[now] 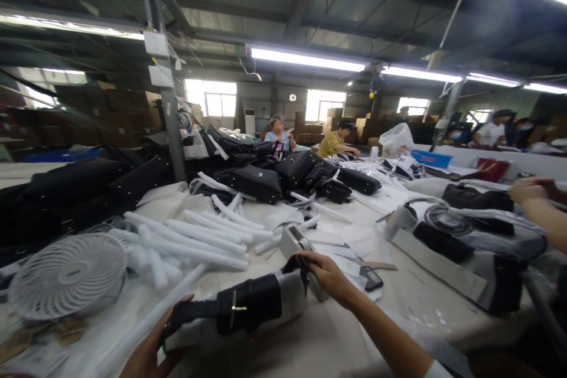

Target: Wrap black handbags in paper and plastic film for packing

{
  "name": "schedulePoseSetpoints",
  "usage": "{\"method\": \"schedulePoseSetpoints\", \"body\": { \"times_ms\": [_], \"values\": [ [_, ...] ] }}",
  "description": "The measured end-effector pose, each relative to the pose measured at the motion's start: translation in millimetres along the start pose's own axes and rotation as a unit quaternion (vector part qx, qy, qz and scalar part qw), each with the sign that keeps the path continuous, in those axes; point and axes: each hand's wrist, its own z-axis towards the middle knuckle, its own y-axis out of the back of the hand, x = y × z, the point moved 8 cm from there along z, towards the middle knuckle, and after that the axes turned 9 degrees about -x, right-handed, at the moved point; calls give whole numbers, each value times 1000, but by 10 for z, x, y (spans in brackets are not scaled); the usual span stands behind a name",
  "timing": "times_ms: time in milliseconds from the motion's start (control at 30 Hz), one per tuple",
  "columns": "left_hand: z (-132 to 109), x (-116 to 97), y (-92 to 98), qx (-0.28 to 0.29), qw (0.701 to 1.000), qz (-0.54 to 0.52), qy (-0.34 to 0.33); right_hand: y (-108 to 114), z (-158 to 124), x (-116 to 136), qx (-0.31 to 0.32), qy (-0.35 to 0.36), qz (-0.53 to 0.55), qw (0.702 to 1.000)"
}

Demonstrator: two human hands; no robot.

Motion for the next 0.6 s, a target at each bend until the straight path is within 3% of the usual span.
{"method": "schedulePoseSetpoints", "body": {
  "times_ms": [100,300,467,600],
  "values": [
    [16,43,15,44,998,26,49,-9,29,-50,1,-3,-4,1000],
    [-53,-325,119,134,986,-39,92,25,138,-156,-2,-12,-12,1000],
    [30,-342,216,120,984,-40,123,-9,278,-29,23,3,-27,999],
    [303,-84,202,73,984,-66,146,1,440,66,62,23,-65,996]
  ]
}}
